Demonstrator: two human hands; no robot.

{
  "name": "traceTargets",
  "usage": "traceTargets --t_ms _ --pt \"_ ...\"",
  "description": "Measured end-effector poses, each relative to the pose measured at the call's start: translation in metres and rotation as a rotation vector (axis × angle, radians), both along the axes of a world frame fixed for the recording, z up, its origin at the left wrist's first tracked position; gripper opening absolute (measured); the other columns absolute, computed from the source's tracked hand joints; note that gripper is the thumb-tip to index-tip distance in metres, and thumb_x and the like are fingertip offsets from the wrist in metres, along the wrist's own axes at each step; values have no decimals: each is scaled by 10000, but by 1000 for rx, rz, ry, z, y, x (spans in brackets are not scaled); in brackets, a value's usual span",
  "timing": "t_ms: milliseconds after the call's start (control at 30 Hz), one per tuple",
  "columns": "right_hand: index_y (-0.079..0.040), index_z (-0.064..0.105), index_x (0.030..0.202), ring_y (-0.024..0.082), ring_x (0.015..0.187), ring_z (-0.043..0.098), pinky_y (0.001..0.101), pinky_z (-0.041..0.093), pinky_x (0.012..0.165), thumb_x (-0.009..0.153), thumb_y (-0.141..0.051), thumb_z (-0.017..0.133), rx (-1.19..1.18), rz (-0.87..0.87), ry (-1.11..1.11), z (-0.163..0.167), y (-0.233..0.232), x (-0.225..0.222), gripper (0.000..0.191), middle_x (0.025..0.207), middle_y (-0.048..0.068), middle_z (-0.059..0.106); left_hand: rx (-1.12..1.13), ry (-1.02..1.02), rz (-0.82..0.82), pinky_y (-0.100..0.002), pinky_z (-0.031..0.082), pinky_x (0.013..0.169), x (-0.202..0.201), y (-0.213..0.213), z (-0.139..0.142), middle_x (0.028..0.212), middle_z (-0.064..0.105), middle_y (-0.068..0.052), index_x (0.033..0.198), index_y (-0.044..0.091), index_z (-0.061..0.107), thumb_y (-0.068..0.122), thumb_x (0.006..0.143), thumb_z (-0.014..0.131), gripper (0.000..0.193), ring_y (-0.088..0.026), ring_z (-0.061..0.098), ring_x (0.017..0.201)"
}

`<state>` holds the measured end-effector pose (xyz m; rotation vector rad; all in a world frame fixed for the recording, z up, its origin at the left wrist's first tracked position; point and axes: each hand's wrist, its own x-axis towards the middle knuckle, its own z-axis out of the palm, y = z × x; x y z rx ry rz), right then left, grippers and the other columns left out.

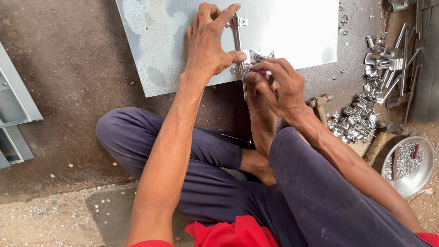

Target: The person sits on the floor and uses a hammer and punch to drive rivets into a metal sheet, securing a latch mechanism. They then attach the sheet to a metal box frame and continue hammering rivets to complete the assembly.

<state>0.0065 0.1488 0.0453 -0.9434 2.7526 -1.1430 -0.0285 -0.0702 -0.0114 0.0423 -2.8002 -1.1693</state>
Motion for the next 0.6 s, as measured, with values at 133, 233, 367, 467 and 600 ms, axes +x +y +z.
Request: traceTargets --t_ms 133,233,367,467,600 --pt "-57 675 1183 169 922 719 257 631 696 1014 -29 683 -33 26 -62 4 -11 2 171 1184 114 660 7 8 3 -502 410 1061 -1 0 3 1234 537 23 1393 316 613 380 460 1056 1035 -208 526 1193" --pt "-56 684 1193 202 898 697 312 623 734 968 -22 700 -6 73 -63 5 -18 0 228 1179 125 667 11 -49 5 -489 424 1048 0 0 6 1224 528 24 1392 322 606 369 478 1057 1020 -209 517 1197" --pt "-52 660 1233 266 1067 677 364 614 868 956 -27 703 -1 135 -11 5 -21 -3 282 1192 120 666 -6 -21 9 -487 422 1059 0 0 6 1225 530 35 1398 327 606 380 472 1054 1030 -199 524 1190" --pt "-58 671 1220 264 1075 665 374 600 883 952 -34 717 32 132 -29 4 -19 -1 272 1181 112 684 -8 -23 8 -481 429 1045 0 1 5 1205 528 34 1392 329 609 388 466 1056 1030 -201 522 1180" --pt "-52 670 1188 265 1058 675 370 597 865 944 -34 723 42 162 39 0 -16 -4 251 1164 123 684 -19 3 15 -479 435 1038 -2 2 3 1202 524 35 1387 321 609 394 452 1050 1037 -206 521 1171"
